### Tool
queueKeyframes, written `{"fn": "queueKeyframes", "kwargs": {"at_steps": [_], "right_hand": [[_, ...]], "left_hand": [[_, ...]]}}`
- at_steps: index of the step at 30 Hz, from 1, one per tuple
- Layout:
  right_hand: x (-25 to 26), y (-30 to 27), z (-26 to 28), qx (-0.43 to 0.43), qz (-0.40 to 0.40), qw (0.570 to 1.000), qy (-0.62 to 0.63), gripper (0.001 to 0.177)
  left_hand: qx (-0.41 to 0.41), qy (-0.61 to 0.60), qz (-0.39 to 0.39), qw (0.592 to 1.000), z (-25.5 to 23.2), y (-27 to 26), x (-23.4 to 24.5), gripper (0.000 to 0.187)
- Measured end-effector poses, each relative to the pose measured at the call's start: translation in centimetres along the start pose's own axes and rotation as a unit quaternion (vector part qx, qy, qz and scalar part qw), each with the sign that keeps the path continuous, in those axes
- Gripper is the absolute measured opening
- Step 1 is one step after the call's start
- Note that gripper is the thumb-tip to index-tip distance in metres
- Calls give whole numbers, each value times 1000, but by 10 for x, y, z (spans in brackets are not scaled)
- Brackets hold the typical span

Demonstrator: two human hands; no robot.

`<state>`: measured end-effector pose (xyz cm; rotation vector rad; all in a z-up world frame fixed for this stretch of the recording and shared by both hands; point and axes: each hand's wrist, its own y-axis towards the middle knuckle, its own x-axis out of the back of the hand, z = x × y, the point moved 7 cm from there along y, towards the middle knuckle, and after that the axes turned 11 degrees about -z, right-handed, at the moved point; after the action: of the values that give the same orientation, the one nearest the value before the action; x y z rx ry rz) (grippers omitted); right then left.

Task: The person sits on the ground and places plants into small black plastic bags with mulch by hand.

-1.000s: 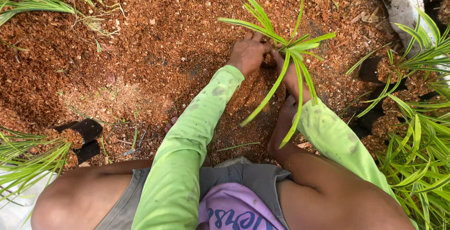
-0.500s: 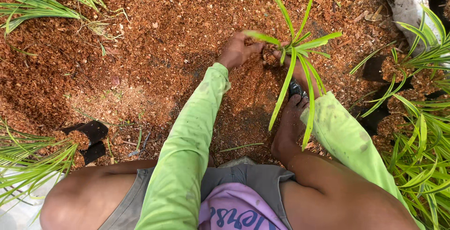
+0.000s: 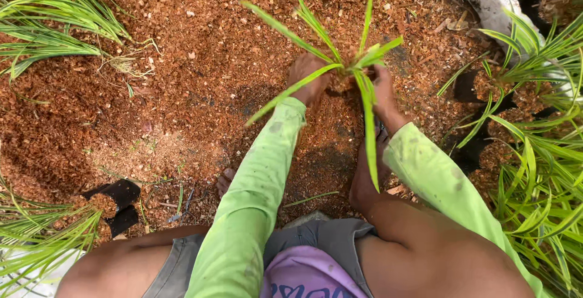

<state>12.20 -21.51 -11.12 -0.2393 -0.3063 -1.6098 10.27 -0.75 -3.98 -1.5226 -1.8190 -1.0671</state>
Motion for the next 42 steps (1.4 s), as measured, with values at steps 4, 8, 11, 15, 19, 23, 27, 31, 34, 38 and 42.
{"fn": "queueKeyframes", "kwargs": {"at_steps": [4,8,11,15,19,23,27,31,34,38,42], "right_hand": [[-12,-7,36,-107,58,986,112,19],[-17,-25,31,-163,122,972,115,24],[-14,-29,62,-43,124,985,111,37],[-4,-14,68,-20,140,986,84,48],[-8,-28,22,-78,128,974,170,39],[-12,-21,2,-49,132,983,114,17],[-8,-21,16,-120,176,975,61,7],[-7,-32,32,-242,206,948,6,11],[0,-35,74,-70,188,979,-49,14],[-1,-11,67,21,95,987,130,33],[-2,-29,90,-38,98,971,216,29]], "left_hand": [[78,-152,-29,985,16,-17,-15,23],[232,-342,-28,910,18,-37,-19,37],[346,-268,145,887,11,-42,-15,20],[176,-410,-17,895,-25,-30,26,13],[235,-370,-20,899,-21,-31,30,32],[239,-289,98,922,-43,-49,48,42],[151,-271,-2,951,-34,-47,15,45],[150,-232,49,960,-35,-40,-4,45],[122,-238,69,961,-12,-46,-50,42],[134,-244,-45,959,-38,-45,51,45],[233,-362,-37,902,-22,-52,14,32]]}}
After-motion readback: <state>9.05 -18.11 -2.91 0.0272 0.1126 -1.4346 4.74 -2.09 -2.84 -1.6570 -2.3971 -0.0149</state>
